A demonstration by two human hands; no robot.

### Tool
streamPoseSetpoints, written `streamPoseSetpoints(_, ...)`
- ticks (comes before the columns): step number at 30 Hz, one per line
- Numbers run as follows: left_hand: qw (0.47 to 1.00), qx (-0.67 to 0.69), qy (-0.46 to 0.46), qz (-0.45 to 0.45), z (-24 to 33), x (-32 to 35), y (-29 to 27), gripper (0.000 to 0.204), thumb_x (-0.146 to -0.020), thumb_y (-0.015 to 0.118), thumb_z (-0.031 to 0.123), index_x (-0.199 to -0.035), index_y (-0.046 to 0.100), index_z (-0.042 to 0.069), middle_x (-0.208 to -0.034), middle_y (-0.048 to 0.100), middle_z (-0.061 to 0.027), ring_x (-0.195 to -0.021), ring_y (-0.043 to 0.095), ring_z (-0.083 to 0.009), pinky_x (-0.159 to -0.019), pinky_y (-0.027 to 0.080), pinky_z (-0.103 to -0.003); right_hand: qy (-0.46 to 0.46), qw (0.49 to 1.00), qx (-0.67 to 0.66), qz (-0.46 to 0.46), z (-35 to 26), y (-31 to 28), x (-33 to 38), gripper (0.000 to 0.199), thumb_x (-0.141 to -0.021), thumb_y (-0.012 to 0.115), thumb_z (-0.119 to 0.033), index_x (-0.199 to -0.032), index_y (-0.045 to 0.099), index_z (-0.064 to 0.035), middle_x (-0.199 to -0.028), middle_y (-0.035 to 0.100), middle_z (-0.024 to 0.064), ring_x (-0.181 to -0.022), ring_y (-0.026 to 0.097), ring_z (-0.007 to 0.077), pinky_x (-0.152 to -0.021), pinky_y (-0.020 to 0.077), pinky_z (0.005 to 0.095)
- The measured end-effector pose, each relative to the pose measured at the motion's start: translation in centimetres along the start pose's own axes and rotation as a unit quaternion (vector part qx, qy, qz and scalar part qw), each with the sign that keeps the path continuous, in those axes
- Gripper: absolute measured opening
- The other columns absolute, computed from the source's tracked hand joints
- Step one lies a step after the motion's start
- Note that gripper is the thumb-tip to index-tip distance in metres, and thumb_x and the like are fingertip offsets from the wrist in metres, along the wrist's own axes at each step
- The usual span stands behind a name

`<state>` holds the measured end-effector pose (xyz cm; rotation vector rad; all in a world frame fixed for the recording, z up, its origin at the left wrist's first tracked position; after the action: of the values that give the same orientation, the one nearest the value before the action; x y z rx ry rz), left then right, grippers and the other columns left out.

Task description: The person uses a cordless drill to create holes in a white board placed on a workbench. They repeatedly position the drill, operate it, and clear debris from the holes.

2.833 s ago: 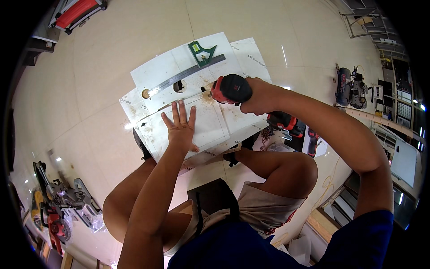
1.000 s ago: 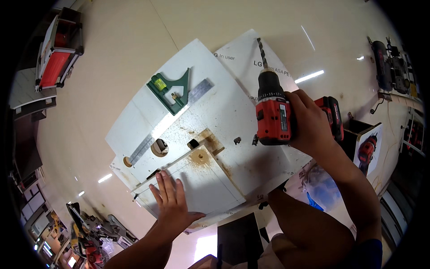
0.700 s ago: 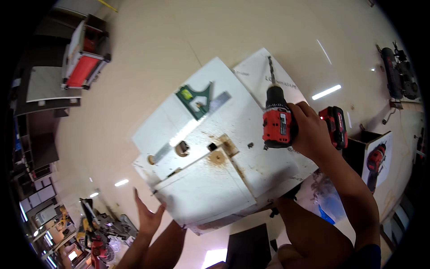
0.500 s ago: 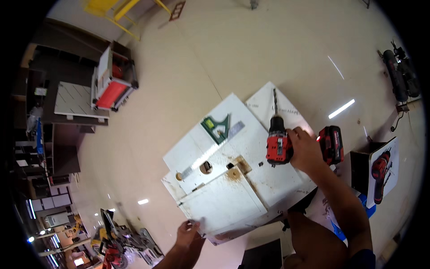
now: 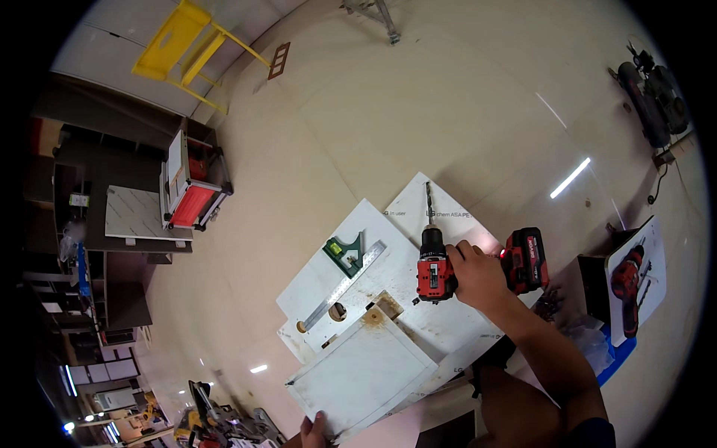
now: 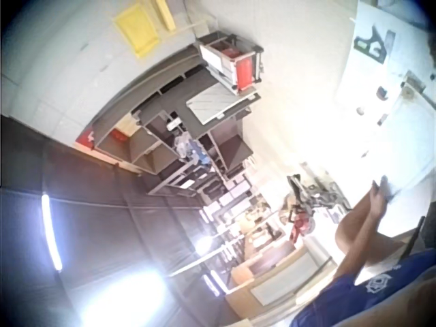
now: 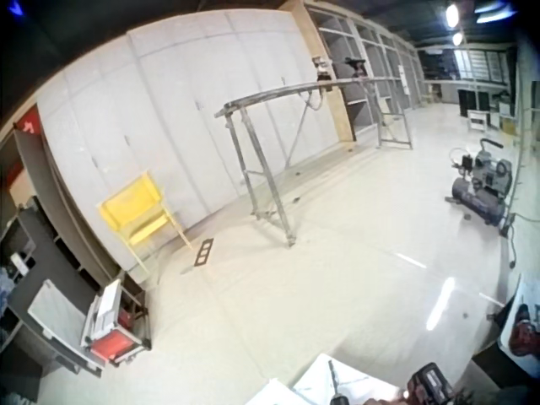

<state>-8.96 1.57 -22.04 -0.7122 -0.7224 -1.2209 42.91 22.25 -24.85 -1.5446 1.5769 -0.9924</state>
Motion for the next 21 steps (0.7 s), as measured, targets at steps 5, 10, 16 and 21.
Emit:
streamPoseSetpoints(5, 0.989, -0.119, 0.089, 0.022, 14.2, 7.3, 7.9, 0.064, -0.106, 0.061, 0.017, -0.153, 0.029, -0.011, -0.138, 0.06, -0.0228, -0.12, 0.062, -0.0283, -0.097, 0.055, -0.042, 0.009, 1.0, -0.003, -0.016, -0.1, -0.3, -0.2, 0.071, -0.061, 0.074, -0.001, -0.129, 0.057, -0.0031, -0.107, 0.059, 0.0123, -0.092, 0.069, 0.0336, -0.068, 0.0565, 0.0432)
streamPoseSetpoints(10, 0.973, -0.181, 0.146, -0.003, 21.5, 8.4, 13.5, 0.076, -0.103, 0.062, 0.012, -0.16, 0.018, -0.009, -0.132, 0.062, -0.0244, -0.107, 0.068, -0.0246, -0.084, 0.058, -0.034, -0.002, 0.999, 0.032, -0.028, -0.1, 0.1, 0.1, 0.071, -0.063, 0.084, -0.008, -0.129, 0.056, -0.0037, -0.106, 0.059, 0.0108, -0.091, 0.071, 0.0295, -0.065, 0.0576, 0.0445)
streamPoseSetpoints(16, 0.933, -0.323, 0.16, 0.01, 23.6, 8.3, 12.9, 0.084, -0.102, 0.064, 0.011, -0.163, 0.01, -0.008, -0.126, 0.065, -0.0233, -0.101, 0.067, -0.0208, -0.08, 0.056, -0.03, 0.001, 0.998, 0.033, -0.054, -0.1, 0.2, 0.3, 0.08, -0.067, 0.088, -0.015, -0.138, 0.053, -0.0026, -0.11, 0.059, 0.0109, -0.092, 0.072, 0.0289, -0.063, 0.0572, 0.0463)
streamPoseSetpoints(21, 0.922, -0.317, 0.221, -0.014, 23.8, 6.9, 13.3, 0.083, -0.102, 0.064, 0.011, -0.163, 0.011, -0.008, -0.118, 0.068, -0.0201, -0.092, 0.067, -0.0194, -0.075, 0.055, -0.029, -0.003, 0.996, 0.041, -0.075, -0.4, 0.2, 0.4, 0.084, -0.066, 0.089, -0.018, -0.14, 0.052, -0.004, -0.109, 0.058, 0.0119, -0.092, 0.071, 0.0288, -0.07, 0.0588, 0.0426)
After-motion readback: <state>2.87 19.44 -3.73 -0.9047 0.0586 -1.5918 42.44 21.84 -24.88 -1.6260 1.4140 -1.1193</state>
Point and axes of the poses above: each hand's wrist, its own x-axis away from the middle knuckle, its own y-axis out of the palm, z = x × y, the point moved 5 cm from there along -x, towards the middle knuckle
